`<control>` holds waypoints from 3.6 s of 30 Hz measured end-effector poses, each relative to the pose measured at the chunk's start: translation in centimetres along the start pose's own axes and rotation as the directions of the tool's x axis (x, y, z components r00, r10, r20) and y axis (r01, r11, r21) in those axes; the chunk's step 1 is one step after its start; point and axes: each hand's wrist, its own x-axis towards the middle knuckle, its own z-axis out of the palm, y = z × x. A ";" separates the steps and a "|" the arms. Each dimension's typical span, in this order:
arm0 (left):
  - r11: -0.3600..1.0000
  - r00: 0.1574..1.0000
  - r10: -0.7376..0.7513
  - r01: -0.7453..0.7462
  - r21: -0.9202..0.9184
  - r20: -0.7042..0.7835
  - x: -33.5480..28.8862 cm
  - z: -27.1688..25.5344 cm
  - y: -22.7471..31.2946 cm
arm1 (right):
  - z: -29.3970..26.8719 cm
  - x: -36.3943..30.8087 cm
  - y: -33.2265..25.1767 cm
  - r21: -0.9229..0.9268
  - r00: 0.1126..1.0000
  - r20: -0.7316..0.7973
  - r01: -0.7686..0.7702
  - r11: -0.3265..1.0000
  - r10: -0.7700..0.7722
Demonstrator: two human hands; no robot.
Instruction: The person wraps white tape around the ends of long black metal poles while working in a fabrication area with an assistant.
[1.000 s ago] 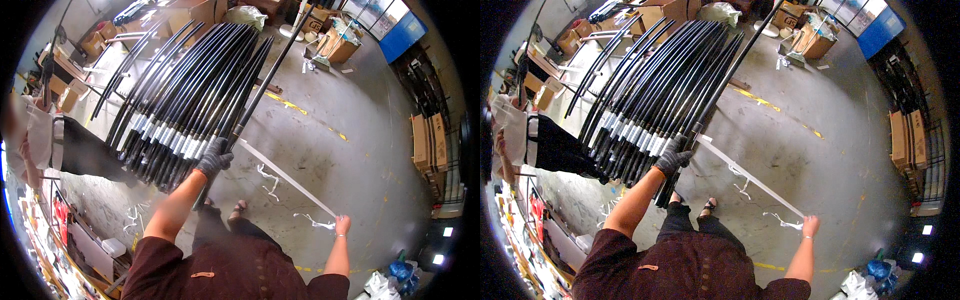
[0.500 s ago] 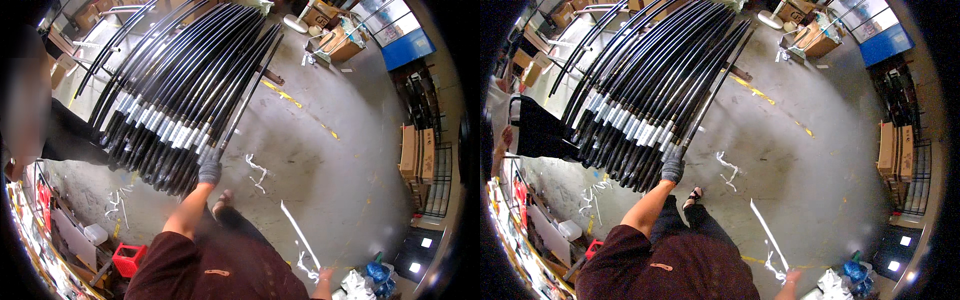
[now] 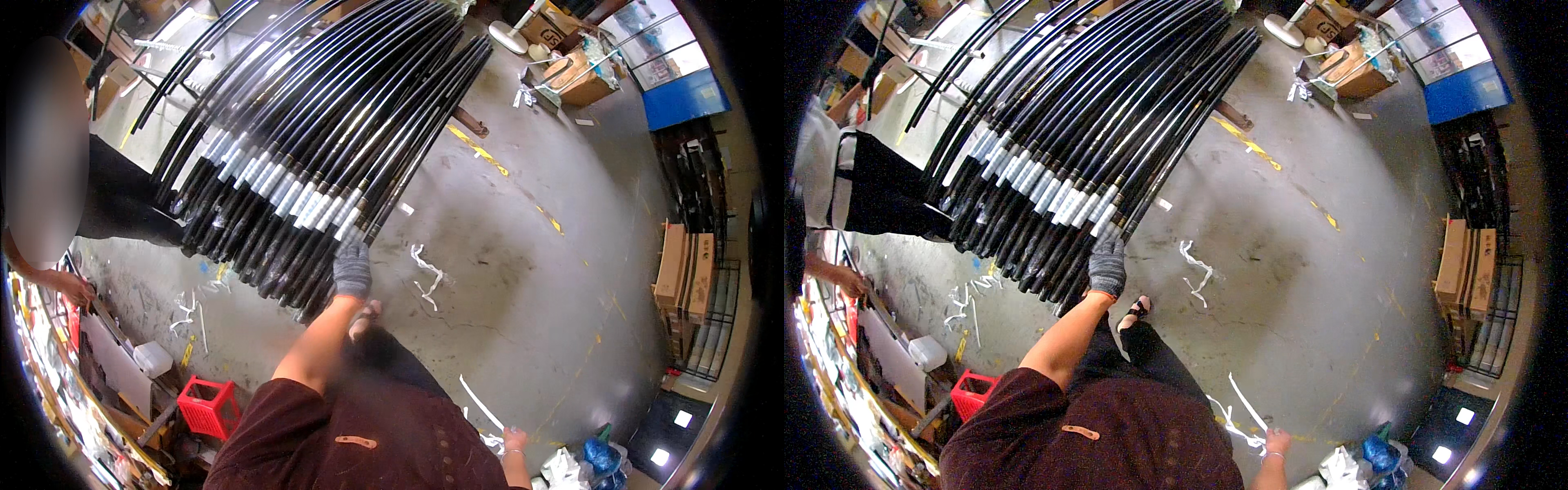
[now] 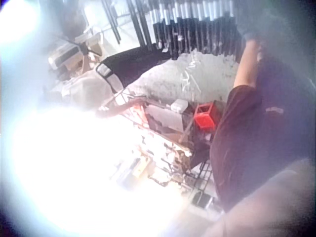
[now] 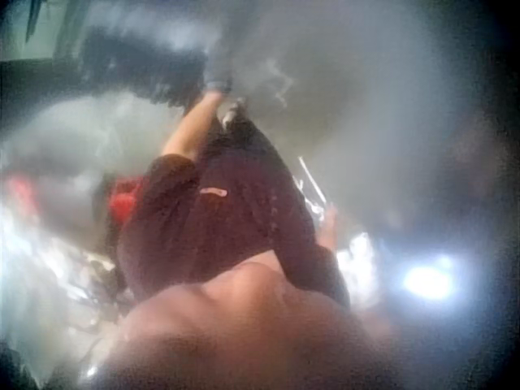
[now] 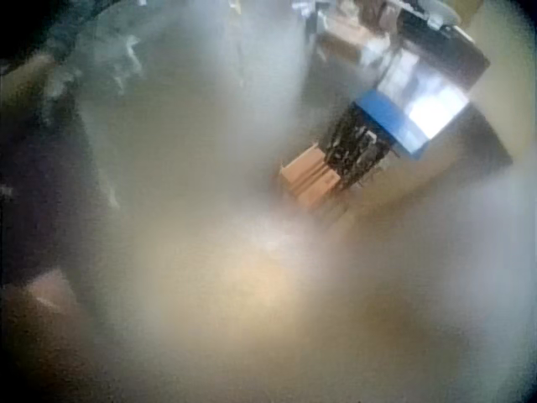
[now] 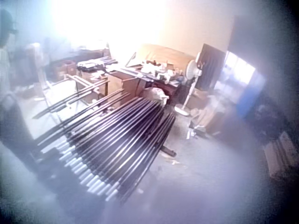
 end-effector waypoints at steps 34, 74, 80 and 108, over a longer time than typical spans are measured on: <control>0.967 0.985 -0.067 0.104 -0.232 0.160 13.3 -6.0 -6.9 | 8.9 -7.5 -64.8 0.858 0.393 0.400 0.156 0.489 -0.828; 0.930 0.956 0.004 0.104 -0.352 0.294 20.5 -4.8 -7.9 | 13.6 -9.4 -74.6 0.924 0.609 0.377 -0.194 0.330 -0.698; 0.883 0.957 0.022 0.117 -0.454 0.288 21.0 -4.2 -8.8 | 15.1 -10.8 -76.7 0.935 0.659 0.255 0.019 0.355 -0.707; 0.807 0.874 -0.051 0.321 -0.496 0.482 25.4 -3.8 -8.6 | 10.3 -8.6 -77.4 0.543 0.435 0.649 0.310 0.780 -0.624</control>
